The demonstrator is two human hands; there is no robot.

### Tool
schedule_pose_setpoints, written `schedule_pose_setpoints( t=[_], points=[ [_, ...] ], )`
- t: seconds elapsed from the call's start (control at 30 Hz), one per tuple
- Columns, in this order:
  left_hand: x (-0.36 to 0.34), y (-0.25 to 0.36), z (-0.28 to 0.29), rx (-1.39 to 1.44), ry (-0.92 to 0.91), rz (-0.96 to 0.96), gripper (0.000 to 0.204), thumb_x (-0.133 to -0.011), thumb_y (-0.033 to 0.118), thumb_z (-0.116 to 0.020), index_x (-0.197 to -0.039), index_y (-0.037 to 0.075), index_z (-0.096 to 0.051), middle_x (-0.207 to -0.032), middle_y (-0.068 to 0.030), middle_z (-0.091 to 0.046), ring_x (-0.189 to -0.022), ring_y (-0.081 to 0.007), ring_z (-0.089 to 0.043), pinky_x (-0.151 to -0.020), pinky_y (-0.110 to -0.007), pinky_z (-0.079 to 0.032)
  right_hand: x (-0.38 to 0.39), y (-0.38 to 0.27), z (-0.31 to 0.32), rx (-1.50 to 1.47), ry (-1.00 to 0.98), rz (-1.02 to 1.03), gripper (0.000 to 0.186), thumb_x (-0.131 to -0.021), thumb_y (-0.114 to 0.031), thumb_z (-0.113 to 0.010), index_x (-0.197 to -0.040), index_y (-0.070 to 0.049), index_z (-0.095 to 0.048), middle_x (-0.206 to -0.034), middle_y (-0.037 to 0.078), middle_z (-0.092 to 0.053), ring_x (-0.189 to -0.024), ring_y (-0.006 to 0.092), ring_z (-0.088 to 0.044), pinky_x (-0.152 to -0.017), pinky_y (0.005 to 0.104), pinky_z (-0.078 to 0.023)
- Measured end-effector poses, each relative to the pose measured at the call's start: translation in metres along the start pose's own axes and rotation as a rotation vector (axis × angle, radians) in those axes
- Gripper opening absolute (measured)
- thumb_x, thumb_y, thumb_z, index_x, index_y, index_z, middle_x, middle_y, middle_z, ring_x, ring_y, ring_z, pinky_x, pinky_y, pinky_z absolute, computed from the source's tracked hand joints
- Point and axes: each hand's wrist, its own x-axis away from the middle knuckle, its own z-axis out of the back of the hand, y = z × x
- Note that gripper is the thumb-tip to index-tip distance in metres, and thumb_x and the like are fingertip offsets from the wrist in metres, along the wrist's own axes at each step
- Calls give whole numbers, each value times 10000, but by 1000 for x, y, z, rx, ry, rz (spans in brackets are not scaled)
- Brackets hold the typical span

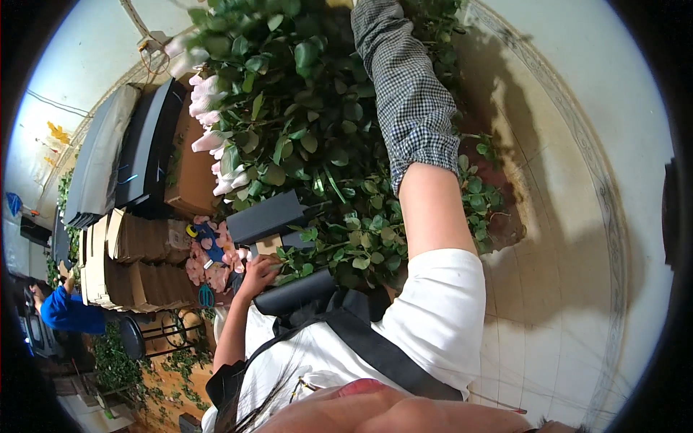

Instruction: The person takes roses from a large pile, wraps them in black paper, and secures them with a clear tie.

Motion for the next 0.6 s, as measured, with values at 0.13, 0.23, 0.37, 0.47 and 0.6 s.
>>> schedule_pose_setpoints(
  t=[0.13,0.23,0.37,0.47,0.6],
  points=[
    [2,-1,1,21,-17,-13,289,-871,106,-748,-1158,80,-730,-1200,-114,-646,-1139,-320,-621,-995,-406,-479,-4,-16,14,14,34,10,429,-965,-147,-581,-1394,-134,-601,-1389,188,-608,-1290,376,-580,-1096,537,-438],
    [2,-1,2,12,-26,20,276,-877,109,-747,-1151,79,-732,-1203,-117,-640,-1138,-318,-625,-1000,-402,-480,-3,-33,20,23,8,-7,413,-945,-157,-608,-1355,-114,-629,-1358,201,-622,-1279,388,-584,-1097,555,-421],
    [3,-2,0,43,-17,15,273,-882,110,-756,-1150,64,-730,-1191,-117,-637,-1131,-314,-626,-988,-401,-491,-10,-46,29,-12,-10,-98,395,-918,-171,-643,-1303,-87,-666,-1317,219,-641,-1263,403,-589,-1098,578,-399],
    [2,-3,-1,45,-19,34,272,-881,109,-759,-1147,60,-725,-1190,-119,-633,-1135,-315,-622,-985,-397,-492,-21,-43,40,-189,870,-152,504,-941,-204,-653,-1420,-69,-573,-1460,268,-535,-1372,389,-504,-1195,567,-311],
    [1,1,1,27,-24,-9,264,-887,108,-752,-1146,64,-724,-1187,-115,-632,-1149,-312,-615,-991,-395,-488,-25,-41,67,148,670,-93,424,-928,-224,-663,-1318,-64,-630,-1384,244,-591,-1322,376,-540,-1168,551,-349]
  ],
)
